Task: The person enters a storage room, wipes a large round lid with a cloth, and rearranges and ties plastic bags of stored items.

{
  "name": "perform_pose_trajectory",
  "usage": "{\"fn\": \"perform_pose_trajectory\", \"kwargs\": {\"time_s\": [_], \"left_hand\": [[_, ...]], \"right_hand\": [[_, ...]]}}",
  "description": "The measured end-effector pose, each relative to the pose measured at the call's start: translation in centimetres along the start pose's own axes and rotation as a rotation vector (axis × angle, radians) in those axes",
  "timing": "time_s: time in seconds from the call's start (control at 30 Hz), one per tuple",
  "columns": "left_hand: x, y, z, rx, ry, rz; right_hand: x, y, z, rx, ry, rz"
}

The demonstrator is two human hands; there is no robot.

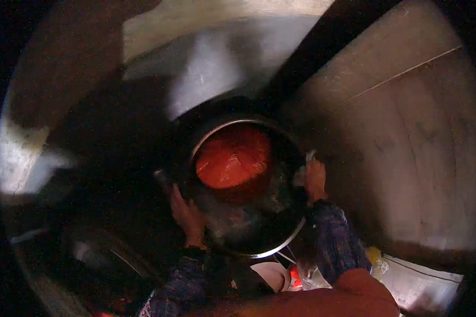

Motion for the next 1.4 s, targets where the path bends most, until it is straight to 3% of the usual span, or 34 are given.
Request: {"fn": "perform_pose_trajectory", "kwargs": {"time_s": [0.03, 0.1, 0.13, 0.17, 0.23, 0.27, 0.33, 0.4, 0.53, 0.63, 0.67, 0.7, 0.8, 0.83, 0.97, 1.17, 1.2, 1.27, 1.33, 1.4], "left_hand": [[-0.3, -0.1, 0.3, -0.005, -0.013, -0.001], [-0.4, -0.7, 0.9, 0.037, -0.010, 0.005], [-0.3, -1.7, 0.3, 0.009, -0.003, 0.024], [-0.5, -1.3, 0.4, 0.008, 0.006, 0.010], [-2.0, -0.3, 2.7, 0.181, 0.030, 0.116], [-2.2, 0.4, 3.3, 0.191, 0.026, 0.076], [-4.5, 1.5, 5.1, 0.237, -0.085, 0.070], [-5.2, -0.2, 3.5, 0.162, -0.068, 0.049], [-5.4, -0.9, 4.4, 0.072, -0.026, 0.056], [-3.8, 2.1, 4.1, 0.202, -0.087, 0.083], [-2.8, 0.9, 5.4, 0.203, -0.085, 0.093], [-3.0, 4.9, 3.3, 0.156, -0.077, 0.059], [1.7, 0.4, 8.3, 0.083, -0.069, 0.051], [0.7, 3.2, 6.2, 0.039, -0.071, 0.030], [4.8, -1.4, 11.8, 0.131, -0.063, 0.074], [-3.7, 7.9, 8.2, 0.119, -0.049, 0.016], [-5.2, 8.5, 6.2, -0.232, -0.498, -0.058], [-4.2, 4.7, 5.3, -0.608, -0.916, -0.184], [-6.7, 2.7, 7.5, 0.111, -0.012, 0.041], [-7.0, -0.1, 7.6, 0.160, -0.032, 0.026]], "right_hand": [[0.0, -2.0, 0.3, -0.032, -0.042, 0.039], [-1.9, -6.4, 1.8, 0.238, 0.279, 0.021], [1.0, -7.7, 2.6, 0.206, 0.259, -0.003], [5.1, -9.5, 3.8, 0.121, 0.141, 0.133], [4.3, -12.6, 3.3, 0.068, 0.010, 0.240], [5.2, -14.7, 3.2, 0.177, 0.123, -0.031], [0.9, -21.5, -0.6, 0.021, -0.305, -0.268], [-1.8, -26.1, 1.7, 0.041, -0.269, -0.313], [-10.3, -18.3, 4.6, -0.087, 0.193, -0.125], [-13.3, -8.6, 4.7, -0.231, 0.174, 0.107], [-12.7, -6.7, 6.1, -0.258, 0.154, 0.156], [-11.7, -4.9, 5.2, -0.248, 0.163, 0.145], [-5.3, -5.7, 13.7, -0.181, 0.291, 0.117], [-4.5, -5.1, 10.7, -0.153, 0.328, 0.088], [-1.2, -10.0, 11.6, 0.002, 0.320, 0.005], [-1.9, -19.9, -3.5, 0.092, 0.307, -0.202], [-2.1, -21.5, -4.7, 0.083, 0.326, -0.233], [-2.3, -24.8, -6.0, 0.064, 0.377, -0.306], [-3.0, -26.9, -5.9, 0.058, 0.458, -0.345], [-4.1, -27.5, -3.3, 0.073, 0.548, -0.329]]}}
Point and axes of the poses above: each hand's wrist, its own y-axis towards the middle knuckle, its own x-axis out of the palm, z = x × y, the point moved 7 cm from there along y, towards the middle knuckle, and after that the axes turned 10 degrees about x, right-handed, at the moved point
